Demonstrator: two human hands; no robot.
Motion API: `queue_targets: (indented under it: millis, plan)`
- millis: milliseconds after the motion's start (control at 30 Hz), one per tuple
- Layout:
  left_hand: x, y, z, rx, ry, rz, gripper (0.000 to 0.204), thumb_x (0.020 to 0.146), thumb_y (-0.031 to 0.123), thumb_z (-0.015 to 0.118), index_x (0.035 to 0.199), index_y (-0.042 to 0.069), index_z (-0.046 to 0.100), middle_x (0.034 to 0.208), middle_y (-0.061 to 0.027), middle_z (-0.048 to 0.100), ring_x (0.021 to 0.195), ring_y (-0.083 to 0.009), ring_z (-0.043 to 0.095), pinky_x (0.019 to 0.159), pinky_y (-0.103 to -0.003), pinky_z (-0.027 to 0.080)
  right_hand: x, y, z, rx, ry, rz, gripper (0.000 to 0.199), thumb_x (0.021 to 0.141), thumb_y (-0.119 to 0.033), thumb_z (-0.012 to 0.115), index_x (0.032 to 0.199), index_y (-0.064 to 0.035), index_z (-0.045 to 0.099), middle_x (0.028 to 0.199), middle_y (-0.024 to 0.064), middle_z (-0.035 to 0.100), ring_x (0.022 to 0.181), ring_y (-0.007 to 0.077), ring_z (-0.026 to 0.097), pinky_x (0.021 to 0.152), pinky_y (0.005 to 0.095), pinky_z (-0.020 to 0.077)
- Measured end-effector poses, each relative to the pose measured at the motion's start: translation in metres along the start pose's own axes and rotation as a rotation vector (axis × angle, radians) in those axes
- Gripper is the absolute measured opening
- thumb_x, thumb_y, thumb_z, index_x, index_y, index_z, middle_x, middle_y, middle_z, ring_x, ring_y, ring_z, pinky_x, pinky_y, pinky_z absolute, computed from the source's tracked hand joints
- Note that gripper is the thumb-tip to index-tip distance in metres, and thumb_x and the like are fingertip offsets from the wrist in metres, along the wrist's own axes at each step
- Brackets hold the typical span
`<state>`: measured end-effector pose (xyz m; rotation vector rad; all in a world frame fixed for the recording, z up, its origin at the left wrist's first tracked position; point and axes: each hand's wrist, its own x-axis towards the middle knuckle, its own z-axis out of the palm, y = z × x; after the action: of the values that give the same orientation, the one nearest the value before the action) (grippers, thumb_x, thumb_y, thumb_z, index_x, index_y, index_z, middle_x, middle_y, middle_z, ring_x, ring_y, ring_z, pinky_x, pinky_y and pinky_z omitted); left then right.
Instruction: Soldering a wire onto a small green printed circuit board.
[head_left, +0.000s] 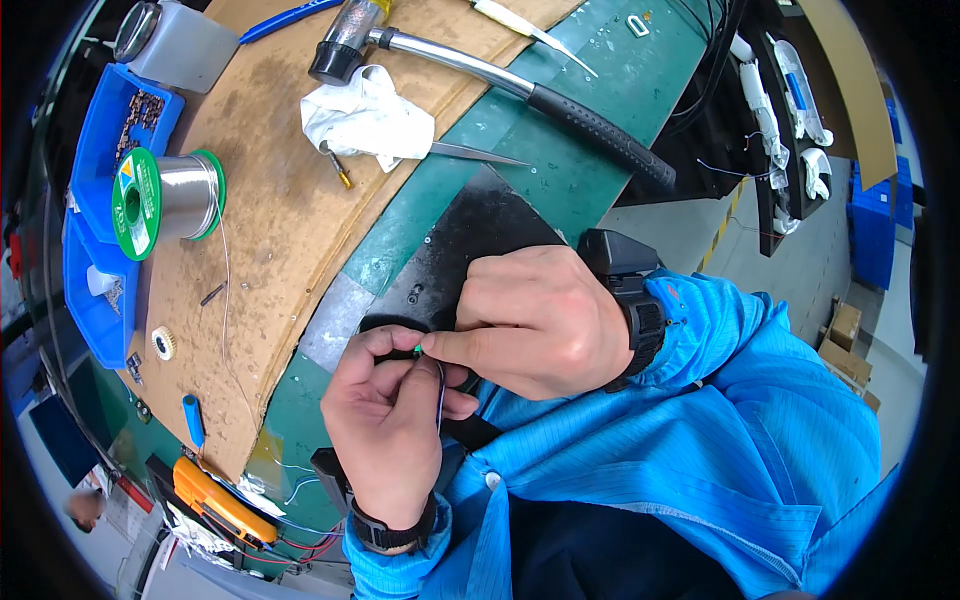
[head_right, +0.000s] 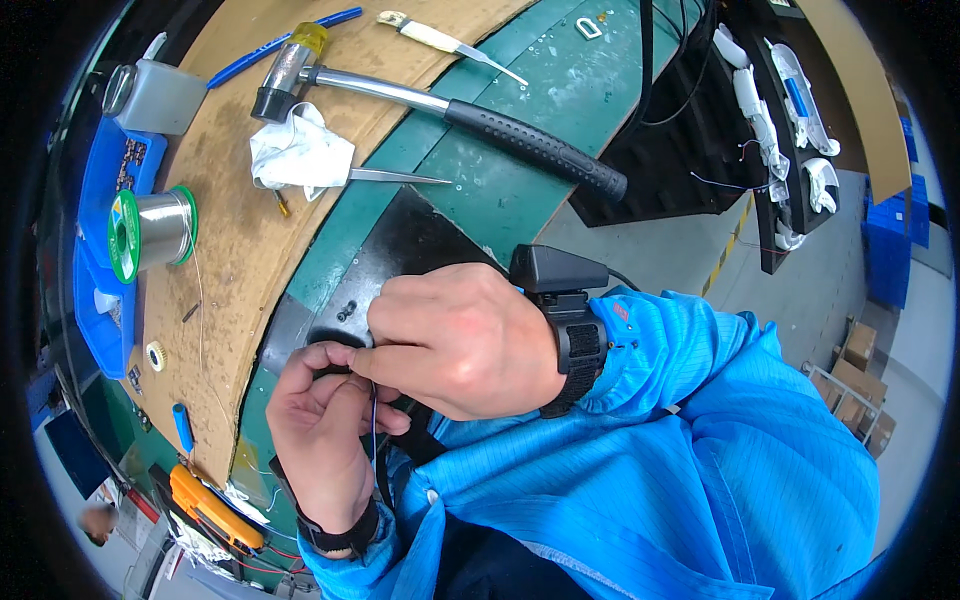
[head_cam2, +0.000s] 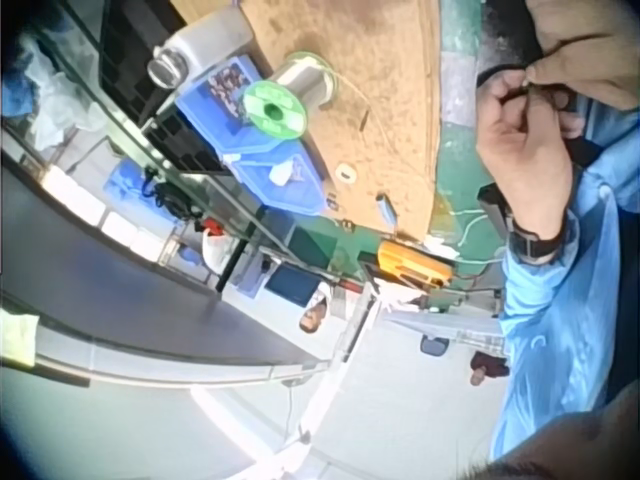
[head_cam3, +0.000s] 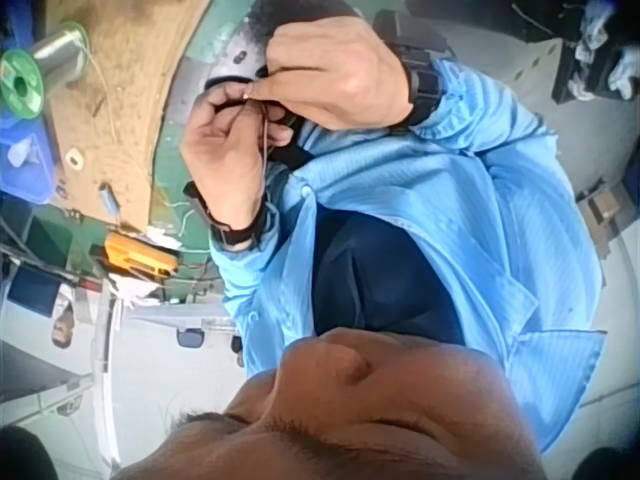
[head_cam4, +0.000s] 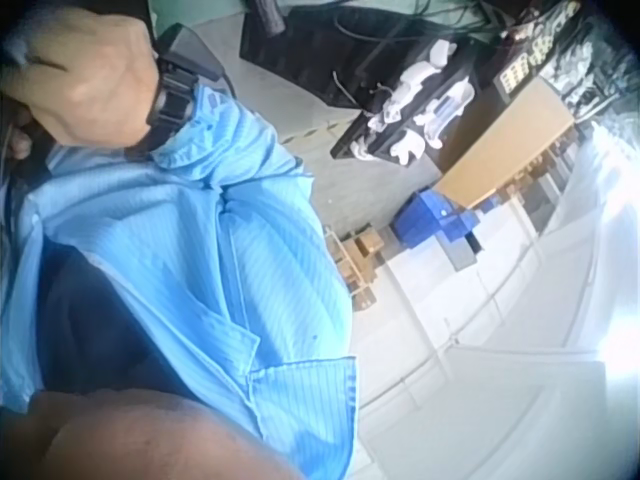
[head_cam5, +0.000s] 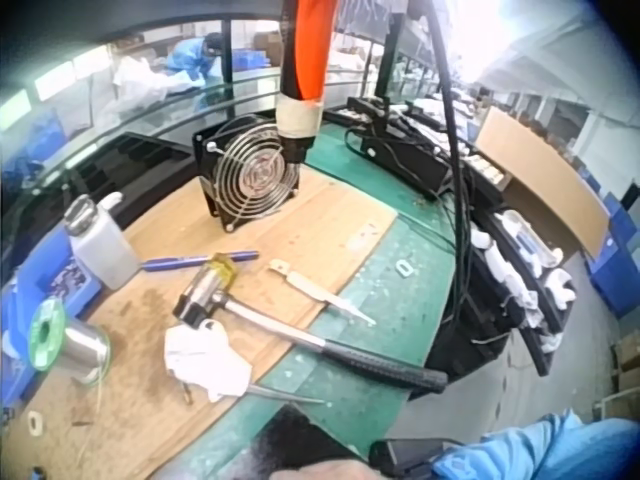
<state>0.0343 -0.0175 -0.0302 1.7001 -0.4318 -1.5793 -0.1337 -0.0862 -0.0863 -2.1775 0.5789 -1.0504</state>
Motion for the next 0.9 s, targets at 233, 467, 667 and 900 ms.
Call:
queue_targets:
  millis: [233, 467, 667, 900]
  plan:
    - [-0.0003, -0.0004, 0.0001, 0.005, 0.002, 0.005, 0.021, 0.093, -0.011, 0.052, 0.112, -0.006, 0.058, 0.081, -0.0168, 0.072, 0.057, -0.018, 0.068, 0.051, -0.026, 0.055, -0.0034, 0.0032, 0.0008, 0.004, -0.015, -0.003, 0.028, 0.068, -0.001, 0.076, 0.096, 0.0004, 0.077, 0.071, 0.0035, 0.053, 0.057, 0.0203, 0.055, 0.044, 0.0334, 0.0412]
    - [-0.0001, -0.0004, 0.0003, 0.011, 0.004, 0.006, 0.02, 0.094, -0.009, 0.052, 0.112, -0.005, 0.058, 0.08, -0.017, 0.072, 0.056, -0.0179, 0.068, 0.051, -0.026, 0.055, -0.0021, -0.0022, 0.0001, -0.023, 0.002, 0.053, 0.019, 0.072, -0.011, 0.075, 0.088, -0.0032, 0.073, 0.071, 0.0058, 0.047, 0.061, 0.0236, 0.056, 0.047, 0.0372, 0.0448]
    - [-0.0001, 0.0003, 0.0013, 0.019, 0.013, 0.002, 0.019, 0.094, -0.009, 0.053, 0.112, -0.006, 0.058, 0.08, -0.0165, 0.072, 0.056, -0.0181, 0.068, 0.051, -0.026, 0.054, -0.0024, 0.0018, 0.0013, -0.021, 0.013, 0.001, 0.026, 0.069, -0.003, 0.075, 0.094, -0.0006, 0.076, 0.069, 0.0037, 0.051, 0.057, 0.0209, 0.054, 0.044, 0.0338, 0.0407]
    - [-0.001, 0.0008, 0.0017, 0.017, 0.017, 0.001, 0.02, 0.094, -0.009, 0.052, 0.112, -0.006, 0.057, 0.08, -0.0164, 0.072, 0.055, -0.0183, 0.068, 0.051, -0.026, 0.054, -0.0036, 0.002, 0.001, 0.0, -0.008, 0.005, 0.028, 0.068, -0.003, 0.075, 0.096, -0.0005, 0.077, 0.069, 0.0036, 0.051, 0.057, 0.0214, 0.054, 0.044, 0.034, 0.0409]
